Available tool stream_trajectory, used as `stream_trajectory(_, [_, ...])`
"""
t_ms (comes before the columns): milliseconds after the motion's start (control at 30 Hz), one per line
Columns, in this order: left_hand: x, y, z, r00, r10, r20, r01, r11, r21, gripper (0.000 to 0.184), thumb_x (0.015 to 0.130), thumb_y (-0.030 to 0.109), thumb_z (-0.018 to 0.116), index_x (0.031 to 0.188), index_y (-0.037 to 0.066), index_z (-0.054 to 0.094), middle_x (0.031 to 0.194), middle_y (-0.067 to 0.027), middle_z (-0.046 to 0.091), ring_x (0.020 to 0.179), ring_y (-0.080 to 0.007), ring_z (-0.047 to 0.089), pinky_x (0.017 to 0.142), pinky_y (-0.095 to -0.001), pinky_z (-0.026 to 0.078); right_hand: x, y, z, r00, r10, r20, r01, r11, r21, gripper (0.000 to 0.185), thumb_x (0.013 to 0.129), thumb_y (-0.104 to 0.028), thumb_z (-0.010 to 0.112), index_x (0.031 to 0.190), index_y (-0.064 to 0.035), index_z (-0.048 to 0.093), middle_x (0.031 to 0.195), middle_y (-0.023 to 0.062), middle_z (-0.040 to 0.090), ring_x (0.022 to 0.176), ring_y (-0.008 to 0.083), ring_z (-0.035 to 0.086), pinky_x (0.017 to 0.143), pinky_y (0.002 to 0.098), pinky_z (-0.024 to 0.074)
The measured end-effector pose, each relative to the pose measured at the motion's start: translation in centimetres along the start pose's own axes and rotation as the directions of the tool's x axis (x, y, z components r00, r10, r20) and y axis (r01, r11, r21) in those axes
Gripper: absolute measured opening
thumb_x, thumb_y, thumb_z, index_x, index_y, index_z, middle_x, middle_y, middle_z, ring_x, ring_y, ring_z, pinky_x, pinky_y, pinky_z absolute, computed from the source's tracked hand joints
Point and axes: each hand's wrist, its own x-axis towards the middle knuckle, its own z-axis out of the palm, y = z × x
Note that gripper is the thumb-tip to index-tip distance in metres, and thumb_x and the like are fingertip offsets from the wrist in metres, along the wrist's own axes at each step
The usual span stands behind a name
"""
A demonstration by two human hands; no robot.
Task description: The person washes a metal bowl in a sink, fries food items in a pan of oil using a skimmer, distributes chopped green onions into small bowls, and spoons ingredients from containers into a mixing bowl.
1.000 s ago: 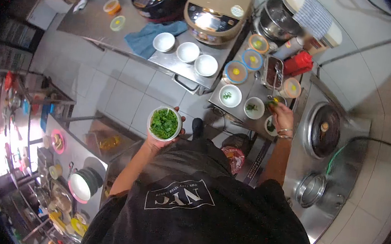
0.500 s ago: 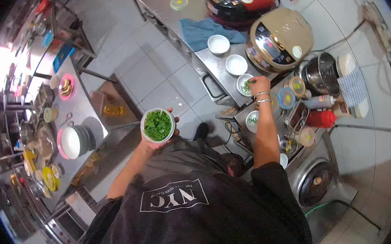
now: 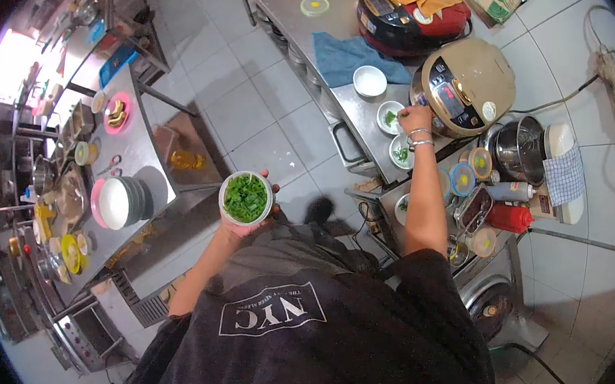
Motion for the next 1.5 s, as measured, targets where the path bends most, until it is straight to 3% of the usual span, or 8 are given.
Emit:
stream_trajectory(200, [-1.0,0.0,-1.0,0.998,0.063,0.003,-0.064,0.997,0.048,0.073,0.091,0.056,0.050,0.150,0.016,0.034,0.139,-0.0244,0.046,0.111,-0.0521,0.053,0.071,-0.0535,0.057,3.7,-3.3,-1.3,0.982,0.173,0.079,-0.190,0.905,0.382,0.021,0.068,-0.020,0.072,0.088,-0.0204,0.079,0.094,0.0115,0.073,0.086,0.0319,0.069,0.085,0.0400,0.0527])
stream_trajectory(600, [-0.7,-0.6,-0.9,0.998,0.055,-0.027,-0.052,0.993,0.107,0.074,0.090,0.058,0.049,0.148,0.014,0.036,0.138,-0.0245,0.046,0.110,-0.0497,0.053,0.070,-0.0515,0.055,9.9,-7.9,-2.8,0.995,0.099,0.028,-0.102,0.974,0.200,0.036,0.069,-0.016,0.070,0.105,-0.0099,0.074,0.110,0.0180,0.069,0.104,0.0336,0.066,0.095,0.0390,0.0505])
stream_trajectory(733, [0.2,-0.6,-0.4,0.999,0.022,-0.040,-0.018,0.995,0.096,0.073,0.091,0.058,0.047,0.148,0.013,0.036,0.138,-0.0250,0.046,0.113,-0.0500,0.051,0.074,-0.0536,0.054,8.9,-9.3,-2.4,0.975,-0.166,0.151,0.162,0.986,0.036,0.040,0.068,-0.013,0.072,0.108,-0.0134,0.073,0.110,0.0162,0.069,0.102,0.0332,0.066,0.094,0.0408,0.0498])
stream_trajectory(833, [1.9,-1.6,-0.3,0.984,0.106,-0.143,-0.074,0.975,0.210,0.072,0.092,0.058,0.046,0.146,0.010,0.039,0.131,-0.0240,0.053,0.119,-0.0415,0.051,0.084,-0.0543,0.051,5.7,-12.0,-1.1,0.871,-0.113,-0.479,0.200,0.970,0.135,0.031,0.072,-0.013,0.071,0.102,-0.0028,0.070,0.093,0.0215,0.069,0.087,0.0378,0.066,0.081,0.0458,0.0520])
stream_trajectory(900, [3.1,-1.4,-0.6,0.979,0.047,-0.201,0.008,0.965,0.263,0.072,0.091,0.057,0.049,0.144,0.008,0.041,0.128,-0.0226,0.056,0.119,-0.0370,0.053,0.089,-0.0537,0.050,-1.5,-15.7,-5.7,0.890,-0.069,-0.451,0.203,0.945,0.256,0.014,0.080,-0.010,0.061,0.089,-0.0031,0.068,0.080,0.0227,0.066,0.080,0.0394,0.065,0.075,0.0486,0.0525])
stream_trajectory(1100, [6.6,-2.8,0.8,0.950,-0.290,-0.116,0.297,0.954,0.049,0.071,0.088,0.057,0.053,0.144,0.013,0.043,0.130,-0.0220,0.055,0.109,-0.0467,0.053,0.082,-0.0505,0.055,-27.7,-10.7,-12.1,0.965,0.261,-0.001,-0.255,0.946,0.198,0.012,0.080,-0.010,0.061,0.085,-0.0021,0.068,0.085,0.0205,0.067,0.080,0.0376,0.066,0.071,0.0487,0.0526])
stream_trajectory(1200, [8.6,-3.1,-0.5,0.925,-0.341,-0.167,0.356,0.932,0.063,0.072,0.086,0.056,0.056,0.145,0.018,0.042,0.129,-0.0222,0.055,0.106,-0.0509,0.053,0.079,-0.0502,0.057,-37.9,-1.5,-10.9,0.675,0.735,-0.063,-0.736,0.677,0.014,0.011,0.078,-0.009,0.064,0.084,-0.0067,0.072,0.085,0.0188,0.069,0.085,0.0376,0.068,0.075,0.0472,0.0551])
stream_trajectory(1500, [10.7,-4.4,-1.9,0.844,-0.406,-0.350,0.477,0.867,0.145,0.073,0.086,0.050,0.060,0.148,0.019,0.037,0.137,-0.0152,0.043,0.102,-0.0414,0.051,0.069,-0.0485,0.057,-46.4,8.7,-1.2,0.461,0.887,-0.035,-0.871,0.444,-0.212,0.018,0.078,-0.008,0.067,0.094,-0.0058,0.074,0.098,0.0179,0.070,0.091,0.0379,0.067,0.085,0.0466,0.0553])
